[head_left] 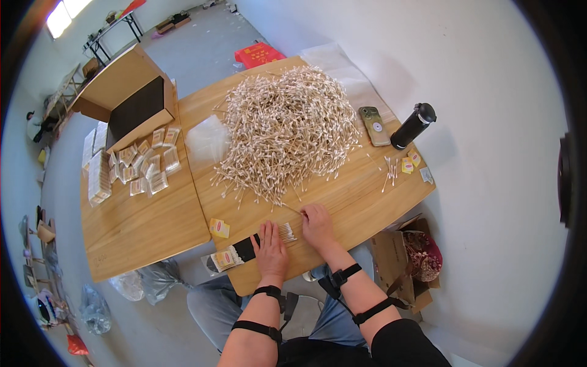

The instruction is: The recorder is counting cotton swabs and placing them into small clear plastic bags.

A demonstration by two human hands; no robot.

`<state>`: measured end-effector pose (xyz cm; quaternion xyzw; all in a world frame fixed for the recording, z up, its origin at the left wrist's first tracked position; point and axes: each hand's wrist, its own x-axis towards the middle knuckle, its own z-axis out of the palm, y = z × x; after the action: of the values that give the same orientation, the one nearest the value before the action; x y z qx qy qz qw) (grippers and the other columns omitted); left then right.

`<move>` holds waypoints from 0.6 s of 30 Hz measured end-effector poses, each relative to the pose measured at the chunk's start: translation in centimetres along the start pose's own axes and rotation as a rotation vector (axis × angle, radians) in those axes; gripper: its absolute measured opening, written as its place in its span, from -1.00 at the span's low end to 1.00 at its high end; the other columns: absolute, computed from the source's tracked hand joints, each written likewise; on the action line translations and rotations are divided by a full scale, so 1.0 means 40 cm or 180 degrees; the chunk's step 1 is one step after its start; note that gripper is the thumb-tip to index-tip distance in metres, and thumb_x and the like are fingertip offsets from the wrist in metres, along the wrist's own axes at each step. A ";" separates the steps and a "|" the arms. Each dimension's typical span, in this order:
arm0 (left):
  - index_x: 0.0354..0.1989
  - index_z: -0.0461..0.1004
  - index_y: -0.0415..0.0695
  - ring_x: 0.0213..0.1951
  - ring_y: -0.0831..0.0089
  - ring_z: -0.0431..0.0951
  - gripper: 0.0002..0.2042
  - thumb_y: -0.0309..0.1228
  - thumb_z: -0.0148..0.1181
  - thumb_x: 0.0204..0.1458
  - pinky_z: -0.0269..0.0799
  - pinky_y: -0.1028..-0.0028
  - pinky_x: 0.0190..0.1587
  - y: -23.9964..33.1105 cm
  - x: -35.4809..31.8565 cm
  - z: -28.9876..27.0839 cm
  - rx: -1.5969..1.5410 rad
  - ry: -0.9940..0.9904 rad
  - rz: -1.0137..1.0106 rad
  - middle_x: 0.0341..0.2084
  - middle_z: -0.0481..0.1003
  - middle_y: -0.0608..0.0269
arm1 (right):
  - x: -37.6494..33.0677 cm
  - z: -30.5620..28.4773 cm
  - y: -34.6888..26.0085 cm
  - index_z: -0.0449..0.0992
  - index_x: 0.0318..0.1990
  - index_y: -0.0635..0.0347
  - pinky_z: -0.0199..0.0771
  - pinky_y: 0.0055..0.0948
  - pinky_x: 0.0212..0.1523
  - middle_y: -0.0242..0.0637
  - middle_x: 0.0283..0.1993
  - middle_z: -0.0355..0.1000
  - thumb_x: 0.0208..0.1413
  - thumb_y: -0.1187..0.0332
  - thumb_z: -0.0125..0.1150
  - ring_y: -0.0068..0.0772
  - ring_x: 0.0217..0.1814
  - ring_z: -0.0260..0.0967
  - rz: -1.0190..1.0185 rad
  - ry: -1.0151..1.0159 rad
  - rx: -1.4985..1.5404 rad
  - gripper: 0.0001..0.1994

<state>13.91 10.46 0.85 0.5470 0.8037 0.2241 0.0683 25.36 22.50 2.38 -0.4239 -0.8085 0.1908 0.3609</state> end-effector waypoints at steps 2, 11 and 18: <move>0.24 0.29 -0.13 0.37 0.27 0.11 -0.54 -0.43 -0.01 0.12 -0.20 0.04 0.39 -0.002 0.001 -0.001 -0.0001 -0.0005 -0.0011 0.31 0.22 0.18 | 0.004 0.002 -0.004 0.45 -0.34 0.21 0.37 -0.14 -0.22 -0.10 -0.38 0.40 -0.07 0.53 0.17 0.00 -0.25 0.36 0.0098 0.0035 0.0042 -0.89; 0.24 0.29 -0.09 0.38 0.28 0.11 -0.54 -0.43 -0.01 0.12 -0.22 0.04 0.39 -0.005 0.000 0.004 0.0014 -0.0036 -0.0061 0.31 0.22 0.21 | 0.016 0.004 0.004 0.49 -0.33 0.18 0.39 -0.18 -0.22 -0.14 -0.36 0.42 -0.05 0.51 0.19 -0.04 -0.24 0.38 0.0084 -0.0064 0.0036 -0.90; 0.25 0.29 -0.08 0.37 0.28 0.12 -0.53 -0.43 0.00 0.10 -0.22 0.03 0.39 -0.003 -0.003 0.007 0.0057 -0.0014 -0.0045 0.31 0.22 0.22 | 0.012 -0.004 -0.006 0.46 -0.35 0.17 0.39 -0.20 -0.22 -0.18 -0.36 0.38 -0.05 0.50 0.19 -0.07 -0.22 0.36 0.0028 -0.0010 -0.0071 -0.92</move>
<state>13.93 10.40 0.54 0.5423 0.8094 0.2152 0.0667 25.18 22.79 2.85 -0.4311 -0.8093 0.1840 0.3540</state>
